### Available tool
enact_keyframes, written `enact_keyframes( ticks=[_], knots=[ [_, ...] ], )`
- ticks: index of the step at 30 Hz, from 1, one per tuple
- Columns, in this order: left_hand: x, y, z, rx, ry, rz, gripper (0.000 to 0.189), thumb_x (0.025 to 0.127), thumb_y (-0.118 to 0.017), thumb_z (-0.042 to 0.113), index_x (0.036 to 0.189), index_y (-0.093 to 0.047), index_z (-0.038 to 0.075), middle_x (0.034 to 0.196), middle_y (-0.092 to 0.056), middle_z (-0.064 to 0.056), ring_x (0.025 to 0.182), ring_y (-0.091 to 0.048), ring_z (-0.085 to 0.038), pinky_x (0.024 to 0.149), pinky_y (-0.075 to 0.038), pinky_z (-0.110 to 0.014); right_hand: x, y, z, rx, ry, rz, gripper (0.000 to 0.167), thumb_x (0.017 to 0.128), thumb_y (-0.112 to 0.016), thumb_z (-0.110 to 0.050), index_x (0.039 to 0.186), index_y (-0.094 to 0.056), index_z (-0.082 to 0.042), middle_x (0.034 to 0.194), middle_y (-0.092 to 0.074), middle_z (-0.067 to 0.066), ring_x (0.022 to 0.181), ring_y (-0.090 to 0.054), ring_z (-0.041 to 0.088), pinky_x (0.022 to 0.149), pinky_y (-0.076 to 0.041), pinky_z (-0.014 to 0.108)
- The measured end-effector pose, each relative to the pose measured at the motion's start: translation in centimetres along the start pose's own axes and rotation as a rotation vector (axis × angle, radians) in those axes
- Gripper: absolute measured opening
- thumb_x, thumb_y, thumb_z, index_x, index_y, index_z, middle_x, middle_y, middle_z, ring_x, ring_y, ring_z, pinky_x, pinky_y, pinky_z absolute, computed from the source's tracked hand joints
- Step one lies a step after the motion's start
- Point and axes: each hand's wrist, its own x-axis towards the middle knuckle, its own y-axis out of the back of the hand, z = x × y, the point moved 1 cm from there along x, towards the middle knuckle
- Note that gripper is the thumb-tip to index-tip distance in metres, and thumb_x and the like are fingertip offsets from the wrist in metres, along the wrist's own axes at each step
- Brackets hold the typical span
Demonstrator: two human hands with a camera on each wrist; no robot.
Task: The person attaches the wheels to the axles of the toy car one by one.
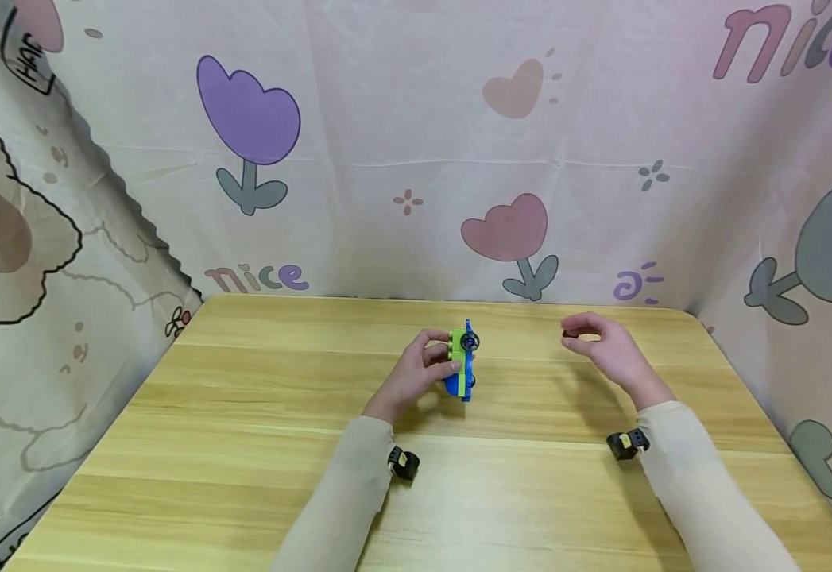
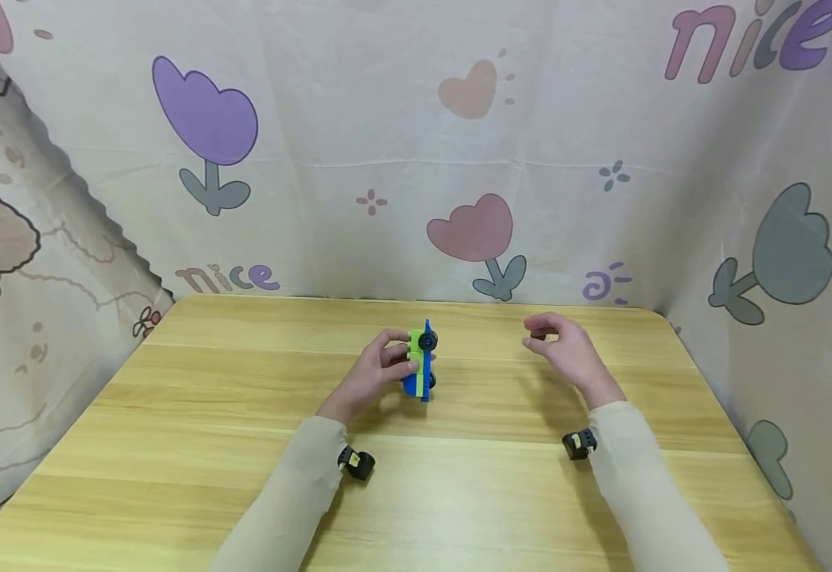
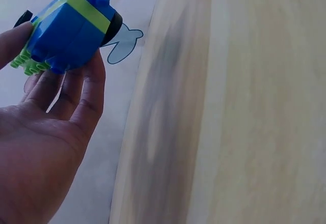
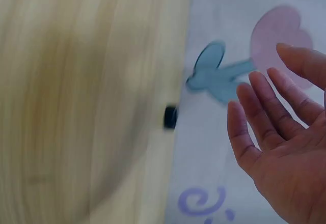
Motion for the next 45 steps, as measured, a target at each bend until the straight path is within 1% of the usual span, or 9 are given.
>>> enact_keyframes(
  ticks=[3, 7, 13, 18, 23, 27, 36, 41, 45],
  knots=[
    [0.0, -0.1, 0.0, 0.001, 0.004, -0.004, 0.043, 0.096, -0.065, 0.011, 0.132, -0.043, 0.006, 0.133, -0.058, -0.016, 0.113, -0.059, -0.027, 0.091, -0.052, -0.039, 0.4, 0.7, 1.1, -0.052, -0.021, -0.006, 0.041, 0.095, -0.065, -0.014, 0.129, -0.054, 0.007, 0.128, -0.055, 0.026, 0.121, -0.048, 0.043, 0.096, -0.043, 0.053],
    [0.0, -0.1, -0.1, 0.01, 0.01, 0.003, 0.042, 0.095, -0.066, 0.013, 0.13, -0.045, 0.006, 0.135, -0.056, -0.017, 0.114, -0.059, -0.028, 0.091, -0.052, -0.039, 1.1, 1.2, 2.3, -0.109, -0.037, -0.037, 0.047, 0.094, -0.065, -0.013, 0.135, -0.05, 0.007, 0.137, -0.049, 0.028, 0.129, -0.038, 0.047, 0.105, -0.03, 0.061],
    [0.0, -0.2, -0.2, 0.04, 0.011, 0.017, 0.043, 0.094, -0.068, 0.014, 0.13, -0.048, 0.005, 0.132, -0.058, -0.017, 0.114, -0.06, -0.028, 0.092, -0.052, -0.038, 2.4, 1.4, 3.7, -0.139, -0.058, -0.097, 0.054, 0.095, -0.063, -0.013, 0.142, -0.043, 0.006, 0.144, -0.041, 0.029, 0.133, -0.033, 0.049, 0.108, -0.025, 0.062],
    [0.2, -0.4, -0.2, 0.045, -0.004, 0.01, 0.044, 0.094, -0.068, 0.013, 0.132, -0.049, 0.004, 0.131, -0.059, -0.017, 0.115, -0.058, -0.028, 0.093, -0.051, -0.037, 3.1, 1.4, 4.6, -0.134, -0.086, -0.134, 0.057, 0.094, -0.064, -0.015, 0.142, -0.042, 0.006, 0.143, -0.04, 0.031, 0.13, -0.035, 0.049, 0.107, -0.026, 0.062],
    [0.2, -0.4, -0.1, 0.072, -0.038, 0.007, 0.046, 0.094, -0.068, 0.013, 0.134, -0.05, 0.002, 0.124, -0.061, -0.017, 0.108, -0.057, -0.027, 0.09, -0.052, -0.035, 3.7, 1.4, 5.2, -0.165, -0.09, -0.146, 0.057, 0.094, -0.065, -0.016, 0.141, -0.043, 0.007, 0.138, -0.046, 0.03, 0.123, -0.044, 0.046, 0.103, -0.034, 0.06],
    [0.2, -0.4, -0.2, 0.086, -0.035, 0.008, 0.045, 0.094, -0.068, 0.014, 0.133, -0.051, 0.002, 0.122, -0.062, -0.015, 0.105, -0.058, -0.025, 0.088, -0.053, -0.034, 4.1, 1.3, 5.6, -0.201, -0.084, -0.145, 0.053, 0.093, -0.066, -0.014, 0.138, -0.047, 0.008, 0.134, -0.049, 0.03, 0.118, -0.047, 0.045, 0.102, -0.036, 0.059],
    [0.3, -0.4, -0.4, 0.082, -0.03, 0.022, 0.045, 0.094, -0.068, 0.015, 0.135, -0.051, 0.004, 0.122, -0.063, -0.012, 0.103, -0.06, -0.024, 0.087, -0.053, -0.034, 5.1, 0.8, 5.7, -0.222, -0.103, -0.159, 0.052, 0.092, -0.067, -0.014, 0.135, -0.05, 0.009, 0.132, -0.05, 0.03, 0.118, -0.047, 0.046, 0.104, -0.033, 0.06],
    [0.3, -0.5, -0.4, 0.049, -0.025, 0.033, 0.045, 0.095, -0.067, 0.015, 0.136, -0.05, 0.005, 0.122, -0.062, -0.013, 0.101, -0.06, -0.025, 0.079, -0.057, -0.036, 5.4, 0.6, 5.5, -0.265, -0.071, -0.152, 0.045, 0.09, -0.068, -0.01, 0.127, -0.055, 0.011, 0.121, -0.054, 0.03, 0.109, -0.051, 0.043, 0.099, -0.037, 0.059],
    [0.2, -0.5, -0.2, 0.036, -0.021, 0.051, 0.046, 0.095, -0.067, 0.015, 0.137, -0.05, 0.005, 0.121, -0.062, -0.013, 0.101, -0.061, -0.025, 0.077, -0.057, -0.037, 5.5, 0.4, 5.4, -0.273, -0.063, -0.164, 0.039, 0.089, -0.068, -0.007, 0.122, -0.058, 0.012, 0.115, -0.057, 0.029, 0.106, -0.052, 0.042, 0.099, -0.037, 0.059]
  ],
)
